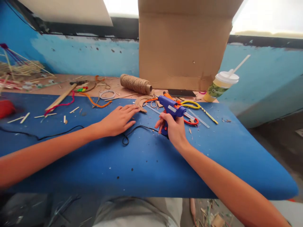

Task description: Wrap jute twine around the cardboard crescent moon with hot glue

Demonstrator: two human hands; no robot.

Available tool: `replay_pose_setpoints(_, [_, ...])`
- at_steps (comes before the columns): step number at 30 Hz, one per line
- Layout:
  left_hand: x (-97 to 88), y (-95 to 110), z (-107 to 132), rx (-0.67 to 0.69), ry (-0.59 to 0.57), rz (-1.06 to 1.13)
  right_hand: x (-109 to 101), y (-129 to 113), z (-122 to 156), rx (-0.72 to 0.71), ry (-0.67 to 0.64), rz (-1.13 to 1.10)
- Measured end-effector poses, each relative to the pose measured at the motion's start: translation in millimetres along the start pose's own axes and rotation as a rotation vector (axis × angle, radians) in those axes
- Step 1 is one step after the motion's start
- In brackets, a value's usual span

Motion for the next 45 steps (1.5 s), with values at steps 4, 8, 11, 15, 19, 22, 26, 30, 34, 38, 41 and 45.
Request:
replay_pose_setpoints(4, [5.5,-15.8,-31.8,0.033,-0.076,-0.054,-2.3,-1.9,3.7,0.009,0.021,-0.017])
replay_pose_setpoints(8, [-0.2,-27.9,-53.5,0.131,-0.08,-0.056,-3.6,-2.6,5.2,0.007,0.038,-0.032])
replay_pose_setpoints(11, [-8.5,-39.4,-50.8,0.192,-0.081,-0.023,-1.8,-2.7,5.0,0.002,0.011,-0.027])
replay_pose_setpoints(15, [-20.7,-53.0,-26.5,0.205,-0.062,0.048,1.4,-4.8,7.9,-0.011,-0.03,-0.046])
replay_pose_setpoints(19, [-21.9,-29.8,9.8,0.224,-0.026,0.097,6.0,-13.1,17.5,-0.035,-0.09,-0.088])
replay_pose_setpoints(22, [-12.0,12.2,41.5,0.296,-0.036,0.148,9.0,-21.8,24.9,-0.063,-0.14,-0.112])
replay_pose_setpoints(26, [4.0,49.9,79.6,0.369,-0.078,0.252,5.1,-29.5,28.4,-0.157,-0.121,-0.134])
replay_pose_setpoints(30, [2.7,36.5,105.5,0.254,-0.046,0.322,0.8,-25.6,27.3,-0.187,-0.084,-0.111])
replay_pose_setpoints(34, [-28.7,1.4,130.5,0.041,-0.058,0.347,8.5,-18.7,29.3,-0.157,-0.103,-0.07])
replay_pose_setpoints(38, [-68.2,-19.4,149.4,-0.07,-0.263,0.438,31.1,-9.1,40.5,-0.068,-0.332,0.04])
replay_pose_setpoints(41, [-78.1,-16.4,147.6,-0.116,-0.277,0.525,42.5,-2.3,52.0,-0.046,-0.475,0.184])
replay_pose_setpoints(45, [-70.7,31.1,130.7,0.21,0.191,0.283,42.0,-4.8,58.6,-0.158,-0.46,0.325])
Point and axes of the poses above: each hand's wrist, its own z-axis away from the middle knuckle, its own x-axis out of the palm, y = z × x, the point moved 5 cm from there along -z, towards the middle knuckle, and after that the axes turned 10 degrees about z, right-handed, at the moved point
